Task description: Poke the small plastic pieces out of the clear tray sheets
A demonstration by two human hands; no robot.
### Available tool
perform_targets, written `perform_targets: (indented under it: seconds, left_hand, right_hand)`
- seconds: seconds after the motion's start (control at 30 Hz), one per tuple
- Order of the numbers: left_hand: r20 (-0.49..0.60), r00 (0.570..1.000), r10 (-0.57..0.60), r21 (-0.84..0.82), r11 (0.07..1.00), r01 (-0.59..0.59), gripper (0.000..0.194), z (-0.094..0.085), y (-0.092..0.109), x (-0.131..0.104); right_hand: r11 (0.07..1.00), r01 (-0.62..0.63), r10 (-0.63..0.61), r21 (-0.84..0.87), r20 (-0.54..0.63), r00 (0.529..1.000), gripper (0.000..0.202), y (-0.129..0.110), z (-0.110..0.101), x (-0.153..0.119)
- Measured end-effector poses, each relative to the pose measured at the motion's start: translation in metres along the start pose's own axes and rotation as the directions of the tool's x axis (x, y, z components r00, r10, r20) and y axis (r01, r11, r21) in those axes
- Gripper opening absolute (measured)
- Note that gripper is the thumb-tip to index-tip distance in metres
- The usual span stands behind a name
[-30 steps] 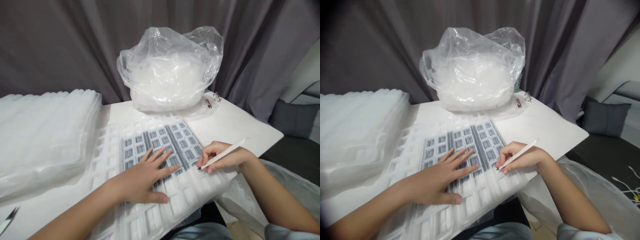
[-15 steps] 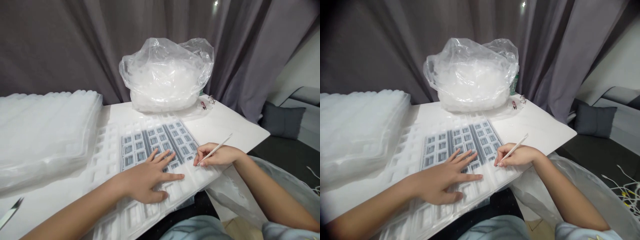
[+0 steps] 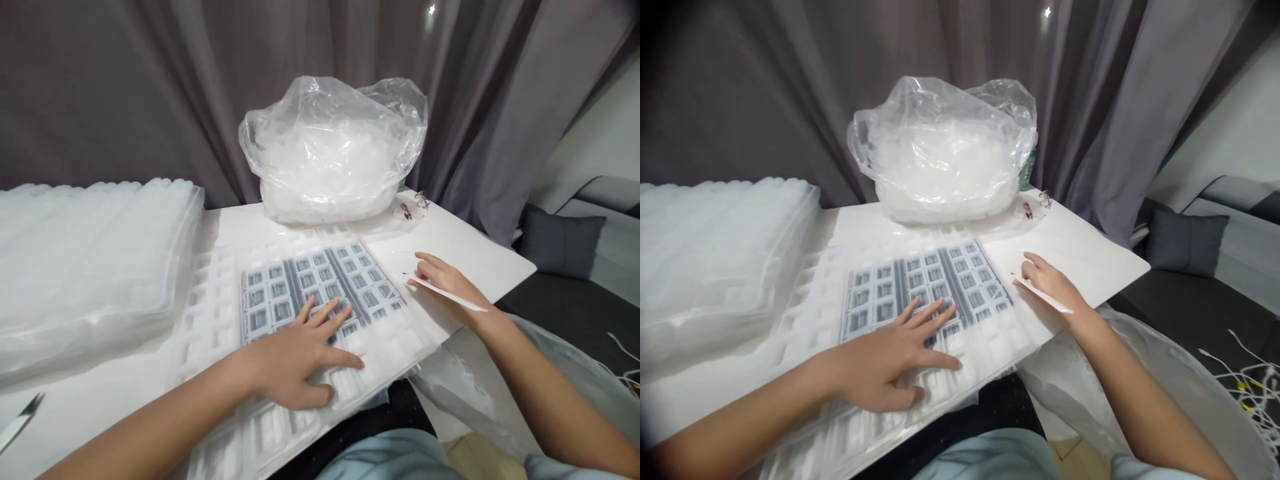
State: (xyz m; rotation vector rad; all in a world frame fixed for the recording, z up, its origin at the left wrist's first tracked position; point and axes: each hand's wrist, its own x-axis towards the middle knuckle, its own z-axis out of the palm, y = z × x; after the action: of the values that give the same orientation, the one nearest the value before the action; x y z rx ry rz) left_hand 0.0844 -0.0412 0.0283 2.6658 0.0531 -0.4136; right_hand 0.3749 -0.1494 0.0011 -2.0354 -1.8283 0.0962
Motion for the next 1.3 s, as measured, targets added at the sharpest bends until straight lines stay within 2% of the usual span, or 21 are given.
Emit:
perform_targets:
  seconds: [0.1, 0.2, 0.27, 0.43, 0.5, 0.6, 0.73, 0.97, 1.13, 1.3]
  left_hand:
    - [-0.007, 1.000, 0.007, -0.005, 1.000, -0.007, 0.059, 0.000, -0.001, 0.000]
    - [-0.018, 1.000, 0.011, -0.003, 1.000, -0.011, 0.059, 0.001, -0.002, 0.000]
    - [-0.026, 1.000, 0.012, 0.001, 1.000, -0.012, 0.060, 0.001, -0.002, 0.001]
    - [-0.033, 0.999, 0.010, 0.006, 1.000, -0.010, 0.062, 0.002, -0.003, 0.002]
    - [-0.029, 1.000, 0.007, 0.006, 1.000, -0.007, 0.061, 0.001, -0.003, 0.001]
    - [-0.013, 1.000, 0.004, 0.005, 1.000, -0.004, 0.061, -0.001, -0.002, 0.001]
    - [0.000, 1.000, -0.005, -0.002, 1.000, 0.005, 0.061, -0.004, 0.001, 0.002]
    - [0.022, 0.999, -0.027, 0.019, 0.999, 0.026, 0.062, -0.005, 0.002, 0.003]
    - [-0.009, 1.000, -0.008, 0.011, 1.000, 0.008, 0.062, -0.001, 0.000, 0.003]
    - [-0.035, 0.999, 0.012, 0.019, 1.000, -0.011, 0.062, 0.002, -0.003, 0.003]
  right_hand:
    - [0.996, 0.001, -0.005, -0.088, -0.045, 0.999, 0.024, 0.007, 0.001, -0.003]
    - [0.988, 0.136, -0.141, 0.073, 0.066, 0.988, 0.023, -0.001, 0.000, -0.006]
    - [0.957, 0.172, -0.207, 0.235, 0.133, 0.969, 0.021, -0.012, -0.001, -0.008]
    - [0.851, 0.161, -0.260, 0.499, 0.134, 0.956, 0.018, -0.029, 0.003, -0.014]
    - [0.788, 0.125, -0.298, 0.603, 0.196, 0.934, 0.019, -0.029, 0.005, -0.019]
    - [0.707, 0.030, -0.370, 0.707, 0.334, 0.867, 0.019, -0.025, 0.006, -0.025]
    - [0.704, -0.052, -0.393, 0.708, 0.449, 0.802, 0.019, -0.021, 0.002, -0.027]
    - [0.661, -0.127, -0.448, 0.740, 0.524, 0.724, 0.026, -0.020, -0.001, -0.021]
    - [0.645, -0.170, -0.454, 0.745, 0.553, 0.698, 0.029, -0.020, -0.003, -0.018]
    - [0.692, -0.139, -0.443, 0.708, 0.569, 0.693, 0.026, -0.023, -0.006, -0.017]
